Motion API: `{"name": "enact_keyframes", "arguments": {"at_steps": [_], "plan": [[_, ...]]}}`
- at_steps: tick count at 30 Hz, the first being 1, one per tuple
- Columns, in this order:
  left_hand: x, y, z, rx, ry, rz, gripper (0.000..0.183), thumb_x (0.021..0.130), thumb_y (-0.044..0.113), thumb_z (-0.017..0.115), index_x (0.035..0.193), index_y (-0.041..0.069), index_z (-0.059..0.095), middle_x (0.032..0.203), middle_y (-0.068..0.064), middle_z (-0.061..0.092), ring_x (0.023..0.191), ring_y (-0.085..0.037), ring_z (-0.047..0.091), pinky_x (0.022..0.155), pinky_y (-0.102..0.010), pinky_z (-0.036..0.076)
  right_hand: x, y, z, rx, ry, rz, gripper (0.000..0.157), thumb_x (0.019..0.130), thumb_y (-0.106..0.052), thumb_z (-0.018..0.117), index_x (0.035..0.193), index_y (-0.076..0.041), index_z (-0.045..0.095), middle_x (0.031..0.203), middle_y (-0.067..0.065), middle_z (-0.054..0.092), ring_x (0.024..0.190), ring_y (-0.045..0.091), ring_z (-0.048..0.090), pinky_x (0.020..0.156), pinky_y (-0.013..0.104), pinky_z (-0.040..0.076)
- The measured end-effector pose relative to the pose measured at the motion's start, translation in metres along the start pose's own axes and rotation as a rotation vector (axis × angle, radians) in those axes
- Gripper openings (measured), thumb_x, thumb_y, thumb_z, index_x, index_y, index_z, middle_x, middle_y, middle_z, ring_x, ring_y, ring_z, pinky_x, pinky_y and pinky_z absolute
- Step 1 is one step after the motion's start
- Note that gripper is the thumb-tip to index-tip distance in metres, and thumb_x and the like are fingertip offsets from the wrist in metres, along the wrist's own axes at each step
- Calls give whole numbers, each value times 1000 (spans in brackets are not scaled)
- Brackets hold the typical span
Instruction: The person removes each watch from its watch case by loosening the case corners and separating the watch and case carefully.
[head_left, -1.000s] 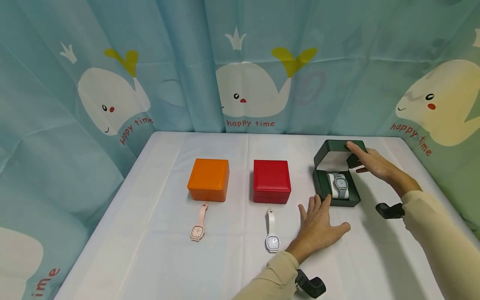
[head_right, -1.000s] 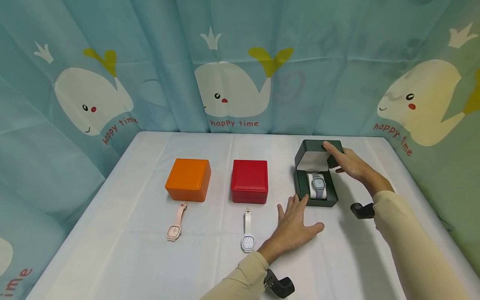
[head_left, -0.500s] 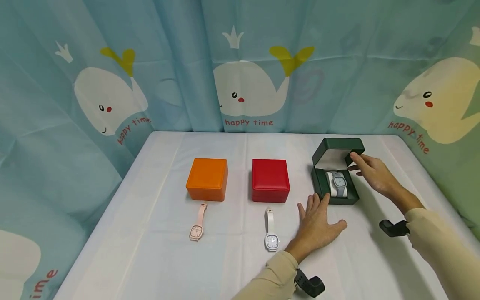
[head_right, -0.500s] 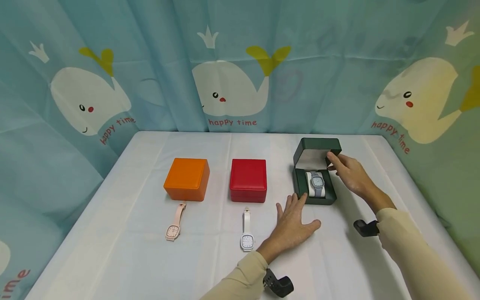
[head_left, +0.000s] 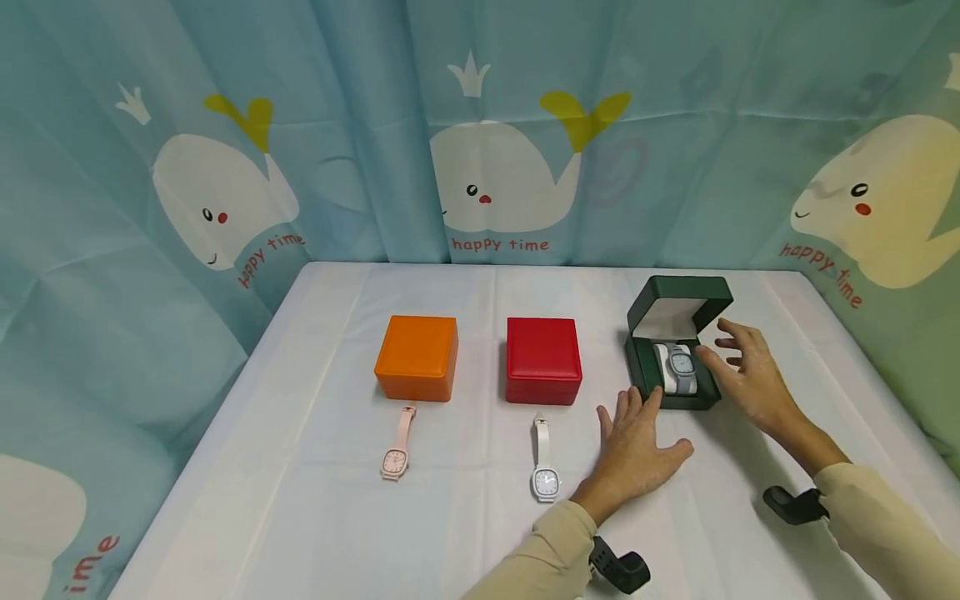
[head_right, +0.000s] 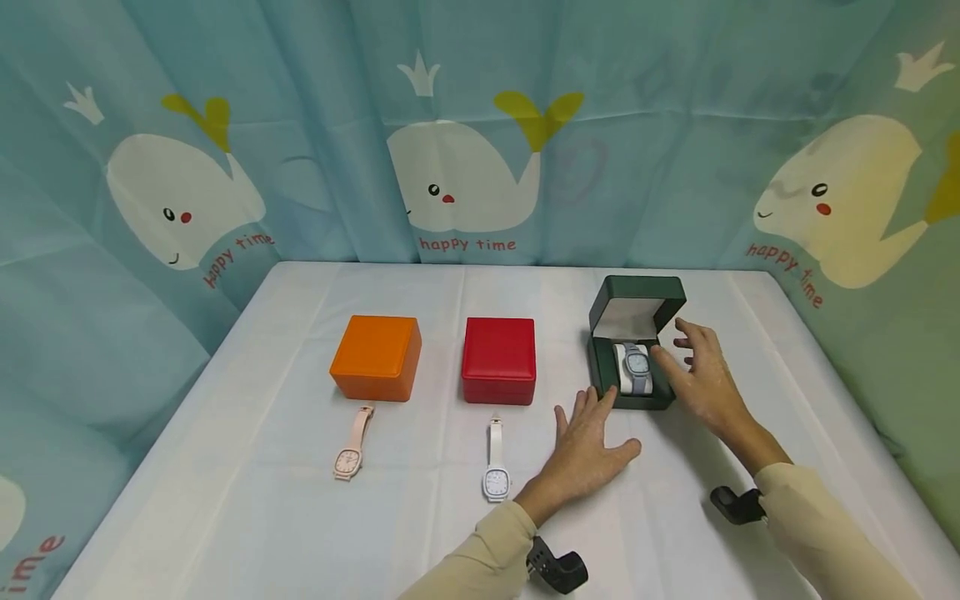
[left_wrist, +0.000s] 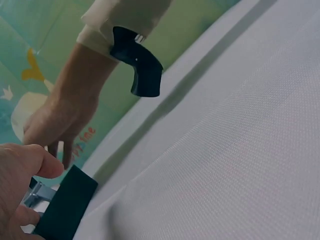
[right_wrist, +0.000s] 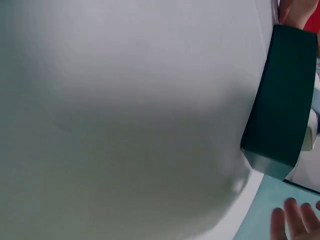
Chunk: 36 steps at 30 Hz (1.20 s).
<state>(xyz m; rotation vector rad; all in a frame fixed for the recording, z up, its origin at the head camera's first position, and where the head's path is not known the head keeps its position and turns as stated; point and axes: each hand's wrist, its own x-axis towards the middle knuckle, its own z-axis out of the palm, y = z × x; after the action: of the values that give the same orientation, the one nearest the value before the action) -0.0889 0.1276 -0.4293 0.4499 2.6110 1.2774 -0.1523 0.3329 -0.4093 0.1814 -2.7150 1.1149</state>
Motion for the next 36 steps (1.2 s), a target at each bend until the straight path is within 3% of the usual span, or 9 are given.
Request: {"name": "enact_keyframes", "arguments": {"at_steps": [4, 6, 7, 9, 11, 13, 23, 27, 36], "plan": [[0, 1, 0, 0, -1, -1, 72, 95, 40, 67, 157, 17, 41, 163, -11, 29, 151, -26, 21, 119, -60, 10, -5, -2, 0, -3, 72, -82, 51, 105, -20, 57, 147, 7, 44, 142, 28, 43, 122, 49, 47, 99, 29, 41], [0, 1, 0, 2, -2, 1, 71, 95, 40, 67, 157, 17, 41, 163, -11, 29, 151, -26, 21, 119, -60, 10, -6, -4, -2, -9, 60, -107, 47, 105, -19, 57, 145, 4, 48, 140, 26, 48, 122, 46, 48, 92, 23, 40], [0, 1, 0, 3, -1, 2, 71, 95, 40, 67, 157, 17, 41, 163, -11, 29, 151, -26, 21, 119, -60, 10, -6, -5, -2, -5, 40, -115, 46, 105, -19, 57, 144, 3, 49, 141, 26, 48, 122, 46, 48, 95, 26, 42], [0, 0, 0, 4, 0, 5, 71, 95, 39, 67, 157, 16, 41, 163, -11, 29, 151, -26, 21, 118, -60, 11, -6, -7, -3, 7, -15, -116, 46, 105, -19, 57, 145, 3, 49, 142, 27, 48, 124, 48, 46, 99, 45, 46], [0, 0, 1, 7, 4, 12, 71, 95, 39, 67, 157, 16, 42, 162, -12, 30, 151, -26, 21, 118, -61, 11, -6, -8, -3, 6, -75, -106, 48, 106, -21, 55, 147, 2, 47, 143, 30, 46, 125, 52, 44, 94, 66, 43], [0, 0, 1, 7, 9, 16, 71, 94, 39, 68, 156, 15, 42, 162, -13, 30, 151, -26, 21, 118, -61, 12, -5, -8, -1, 2, -124, -105, 50, 106, -21, 54, 148, 3, 45, 144, 33, 43, 126, 55, 41, 90, 75, 38], [0, 0, 0, -17, 3, 23, 70, 95, 37, 67, 156, 15, 42, 162, -13, 29, 151, -27, 21, 118, -61, 12, -3, -10, 3, -86, -273, -95, 53, 102, -16, 48, 151, 3, 41, 144, 34, 40, 130, 52, 32, 94, 74, 32], [0, -1, -1, -30, -5, 24, 70, 95, 36, 66, 157, 15, 42, 162, -13, 28, 151, -27, 20, 118, -61, 11, -1, -12, 1, -129, -301, -80, 56, 101, -18, 49, 152, 3, 39, 143, 35, 40, 131, 52, 31, 93, 75, 33], [0, 0, -2, -15, 1, 24, 69, 95, 37, 66, 156, 14, 43, 162, -13, 30, 151, -27, 22, 118, -62, 12, 6, -16, -4, -145, -329, -144, 63, 95, -13, 60, 150, 8, 38, 144, 35, 41, 132, 56, 34, 98, 74, 30]]}}
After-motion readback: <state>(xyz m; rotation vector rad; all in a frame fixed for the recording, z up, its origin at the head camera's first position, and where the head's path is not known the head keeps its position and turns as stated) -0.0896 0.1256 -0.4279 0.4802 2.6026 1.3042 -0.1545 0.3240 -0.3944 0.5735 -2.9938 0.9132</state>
